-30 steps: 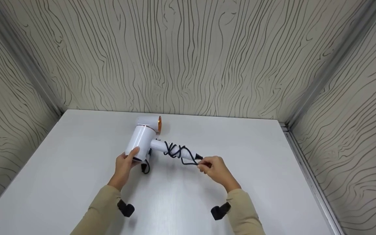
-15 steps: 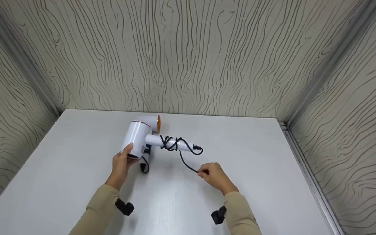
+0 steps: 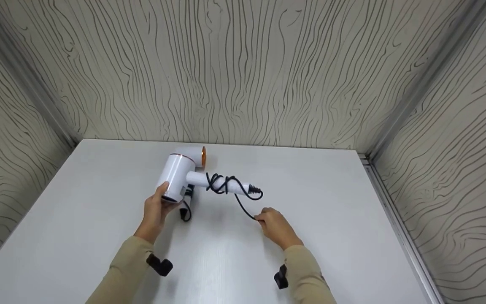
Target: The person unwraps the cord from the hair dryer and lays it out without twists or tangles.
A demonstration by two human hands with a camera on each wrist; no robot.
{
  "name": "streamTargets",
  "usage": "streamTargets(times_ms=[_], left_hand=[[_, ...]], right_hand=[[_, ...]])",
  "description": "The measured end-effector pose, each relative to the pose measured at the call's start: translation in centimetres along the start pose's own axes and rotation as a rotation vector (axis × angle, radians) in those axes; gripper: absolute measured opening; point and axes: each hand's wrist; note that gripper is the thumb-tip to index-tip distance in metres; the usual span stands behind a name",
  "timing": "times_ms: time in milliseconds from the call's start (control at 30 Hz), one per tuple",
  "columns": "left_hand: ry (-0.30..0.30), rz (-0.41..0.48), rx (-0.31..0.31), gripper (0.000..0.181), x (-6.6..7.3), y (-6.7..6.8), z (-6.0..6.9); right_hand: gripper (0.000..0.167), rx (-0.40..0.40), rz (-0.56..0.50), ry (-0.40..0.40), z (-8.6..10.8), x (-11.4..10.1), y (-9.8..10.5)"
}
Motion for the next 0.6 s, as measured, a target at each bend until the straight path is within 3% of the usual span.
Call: streamTargets(times_ms=[200, 600], left_hand=[[0.046, 0.022, -0.001, 0.065, 0.0, -0.1, 0.2], [0.067, -0.002, -0.025, 0.071, -0.2, -0.3, 0.6]], right_hand=[[0.018, 0.067, 0.050, -0.064, 0.0, 0.9, -0.4], [0.013, 0.247, 0.078, -0.228, 0.5, 2.5, -1.0]])
Point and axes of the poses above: each hand's wrist, its own z-axis away from the middle knuckle, its own y-axis out of the back of the hand, x = y × z, and after that the axes turned 15 degrees about x, right-handed
